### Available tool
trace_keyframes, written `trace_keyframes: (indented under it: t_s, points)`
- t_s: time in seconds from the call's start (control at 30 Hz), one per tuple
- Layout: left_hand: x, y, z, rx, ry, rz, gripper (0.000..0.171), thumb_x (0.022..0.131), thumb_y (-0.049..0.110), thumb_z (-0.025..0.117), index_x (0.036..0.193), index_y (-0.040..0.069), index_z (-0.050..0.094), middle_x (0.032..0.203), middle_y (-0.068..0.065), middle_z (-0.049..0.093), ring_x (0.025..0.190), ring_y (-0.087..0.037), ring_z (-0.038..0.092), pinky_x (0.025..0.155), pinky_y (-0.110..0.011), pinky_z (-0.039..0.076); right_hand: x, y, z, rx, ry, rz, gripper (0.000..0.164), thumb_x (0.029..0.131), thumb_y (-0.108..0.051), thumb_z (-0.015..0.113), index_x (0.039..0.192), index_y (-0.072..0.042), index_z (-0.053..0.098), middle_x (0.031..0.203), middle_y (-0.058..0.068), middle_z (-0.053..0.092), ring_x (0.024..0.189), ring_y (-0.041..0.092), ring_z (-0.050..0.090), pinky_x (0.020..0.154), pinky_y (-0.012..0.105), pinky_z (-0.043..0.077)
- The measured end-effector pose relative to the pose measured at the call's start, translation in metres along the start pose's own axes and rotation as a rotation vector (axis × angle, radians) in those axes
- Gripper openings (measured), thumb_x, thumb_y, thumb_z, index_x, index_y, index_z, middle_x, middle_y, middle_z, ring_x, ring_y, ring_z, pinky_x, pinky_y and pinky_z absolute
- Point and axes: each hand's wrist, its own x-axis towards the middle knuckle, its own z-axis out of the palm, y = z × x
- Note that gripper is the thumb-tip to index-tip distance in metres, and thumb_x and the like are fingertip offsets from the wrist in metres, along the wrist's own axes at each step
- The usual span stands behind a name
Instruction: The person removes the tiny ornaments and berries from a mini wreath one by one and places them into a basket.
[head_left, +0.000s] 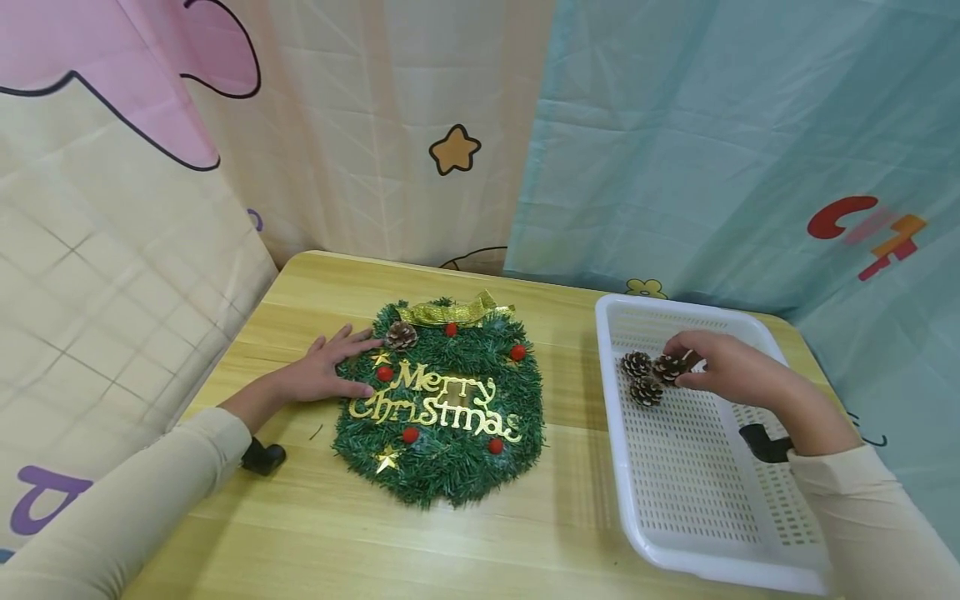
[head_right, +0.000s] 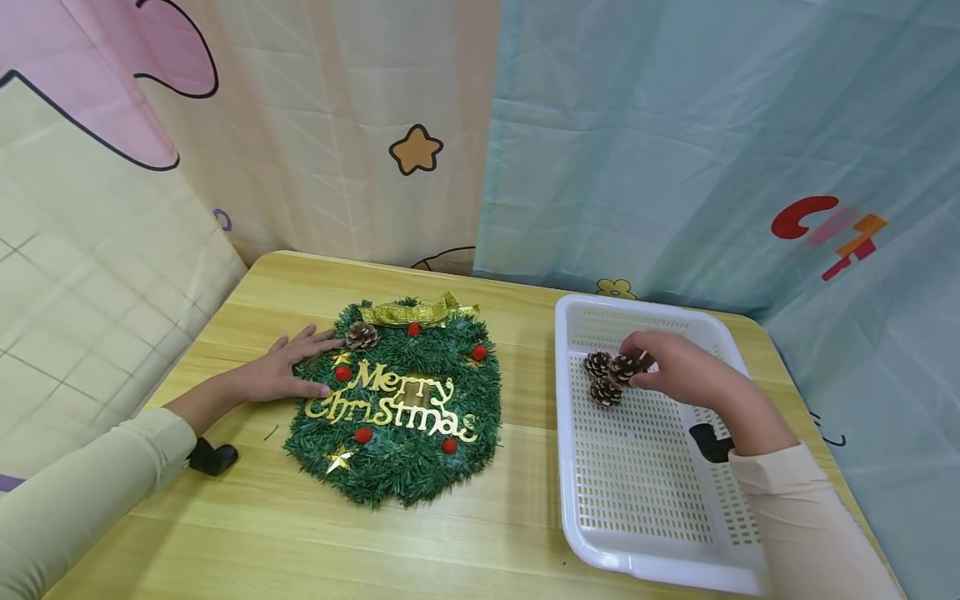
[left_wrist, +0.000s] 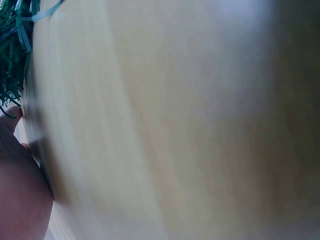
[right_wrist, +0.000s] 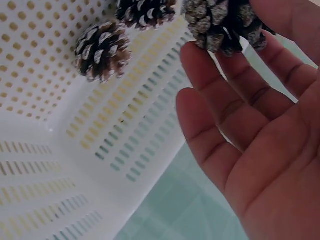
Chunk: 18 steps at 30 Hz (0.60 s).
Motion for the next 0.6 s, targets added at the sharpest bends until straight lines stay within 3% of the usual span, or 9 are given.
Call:
trace_keyframes:
  t_s: [0.27,0.6]
  points:
    - [0.0,-0.001,0.0,0.002,-0.003,-0.002,0.087,0.087,0.049,0.073,0.158,0.019,0.03,0.165,-0.014,0.012,0.149,-0.041,-0.009,0.11,-0.067,-0.012,-0.001,0.022,0.008,-0.03,-0.078,0.041,0.03,0.085,-0.004,0.077,0.111,-0.001,0.063,0.101,0.004,0.066,0.09,0.023,0.065,0.073,0.041,0.055]
    - [0.0,-0.001,0.0,0.003,-0.002,-0.004,0.087,0.087,0.05,0.072,0.158,0.02,0.03,0.165,-0.013,0.012,0.149,-0.04,-0.009,0.111,-0.067,-0.012,-0.001,0.032,0.018,-0.028,-0.089,0.053,0.028,0.083,-0.002,0.077,0.107,-0.001,0.063,0.097,0.003,0.067,0.09,0.024,0.064,0.074,0.044,0.053]
